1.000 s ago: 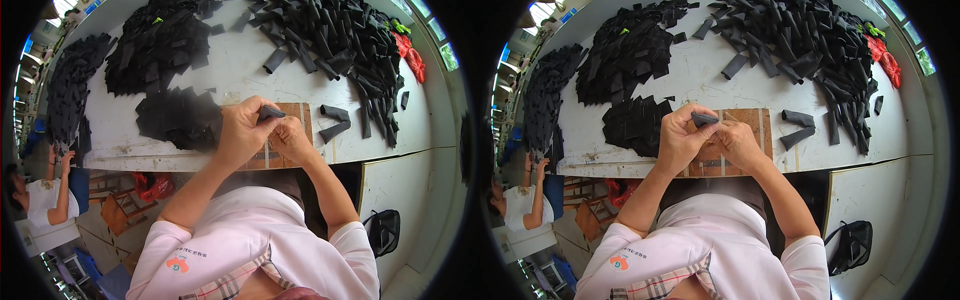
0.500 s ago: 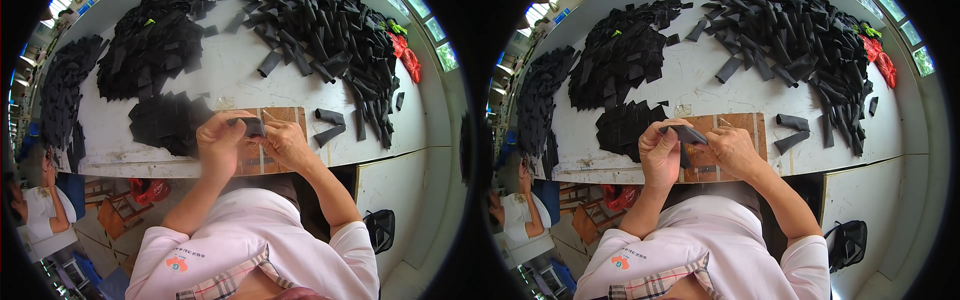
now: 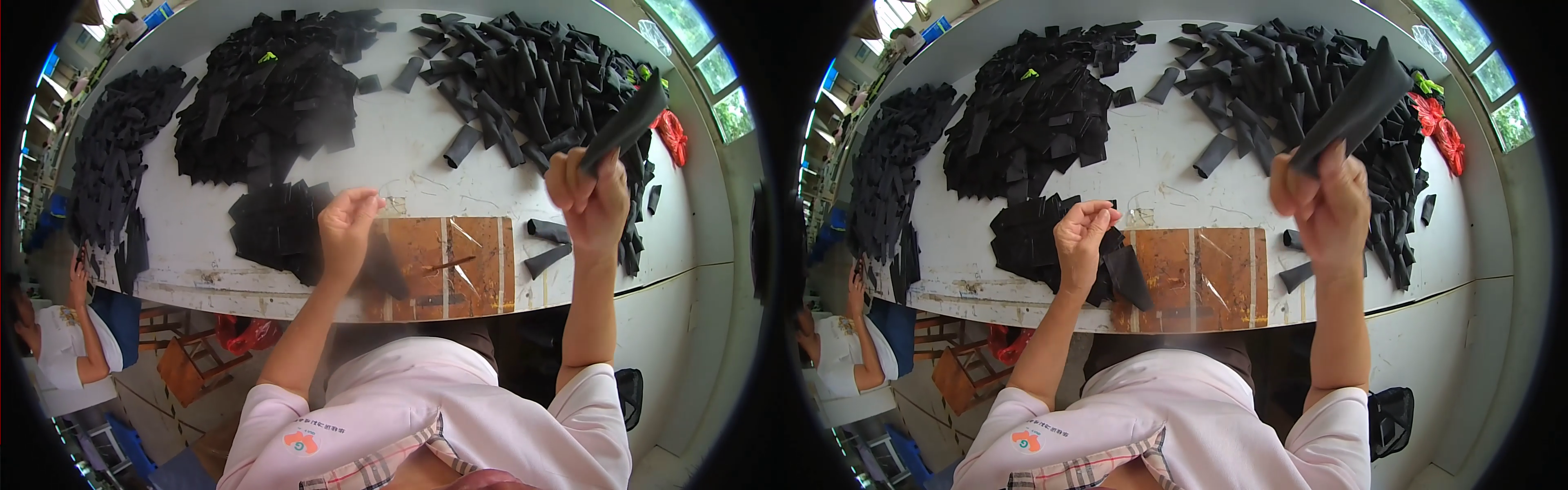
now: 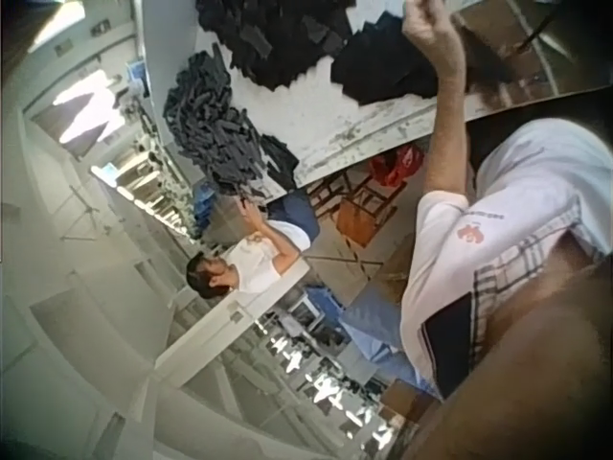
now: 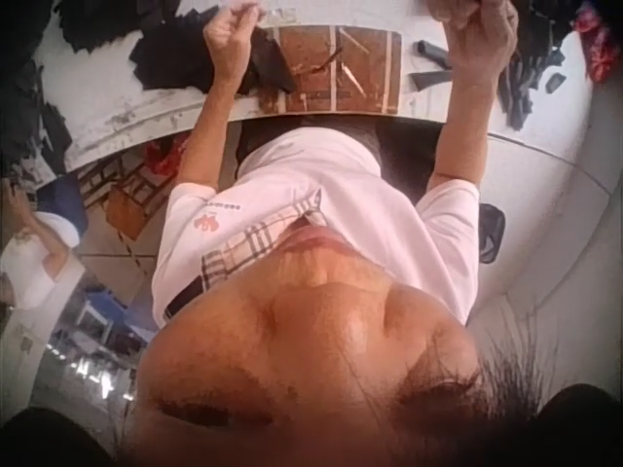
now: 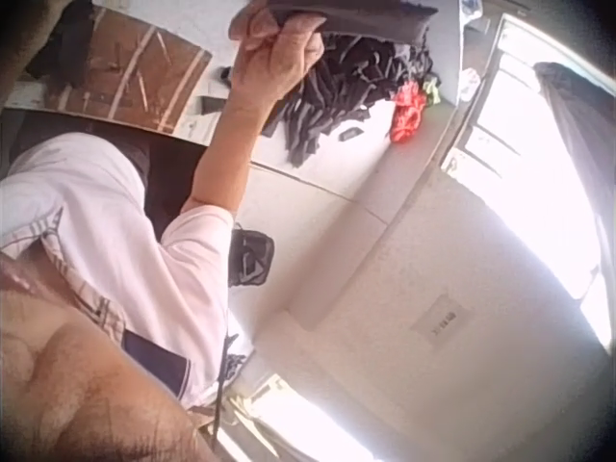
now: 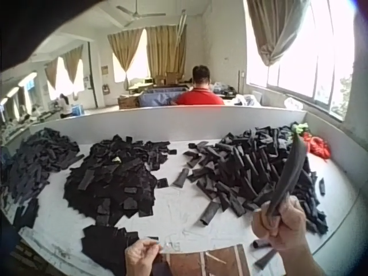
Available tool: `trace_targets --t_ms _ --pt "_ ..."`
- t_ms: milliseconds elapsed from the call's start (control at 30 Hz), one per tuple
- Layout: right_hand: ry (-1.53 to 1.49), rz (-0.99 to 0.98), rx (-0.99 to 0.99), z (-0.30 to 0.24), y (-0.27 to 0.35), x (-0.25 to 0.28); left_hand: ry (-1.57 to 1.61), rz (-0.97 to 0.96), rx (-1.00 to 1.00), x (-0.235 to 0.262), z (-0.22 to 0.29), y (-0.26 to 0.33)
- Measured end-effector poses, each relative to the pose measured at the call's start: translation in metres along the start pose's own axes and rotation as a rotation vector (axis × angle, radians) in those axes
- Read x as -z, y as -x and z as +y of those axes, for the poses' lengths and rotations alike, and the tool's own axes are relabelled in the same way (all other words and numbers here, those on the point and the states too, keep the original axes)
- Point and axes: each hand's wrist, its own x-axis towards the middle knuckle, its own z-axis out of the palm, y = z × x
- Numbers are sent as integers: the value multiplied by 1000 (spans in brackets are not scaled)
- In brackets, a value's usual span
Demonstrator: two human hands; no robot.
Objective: Apply adhesive to the edges of black leather strips and fold them to assemble components.
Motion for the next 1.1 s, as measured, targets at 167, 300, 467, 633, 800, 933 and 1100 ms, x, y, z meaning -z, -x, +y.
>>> trace_targets --t_ms 167,300,467,633,800,933,1100 --pt "798 451 -879 12 -35 96 -252 25 -11 43 -34 -60" --pt "1904 -150 -347 20 -45 135 -495 -45 -65 47 -59 -112" --pt "1533 -454 -735 40 -188 16 -565 -43 -68 70 -104 -153" --pt "1673 -511 -684 127 -292 17 -449 96 -199 69 -115 -153" --pt "1603 -125 -466 262 -349 52 -522 51 -219 66 -109 -159" --pt "1468 127 -389 348 -358 76 -544 41 -275 69 -107 -157" --pt "1453 503 -224 430 -363 112 -572 35 -247 68 -103 -158"
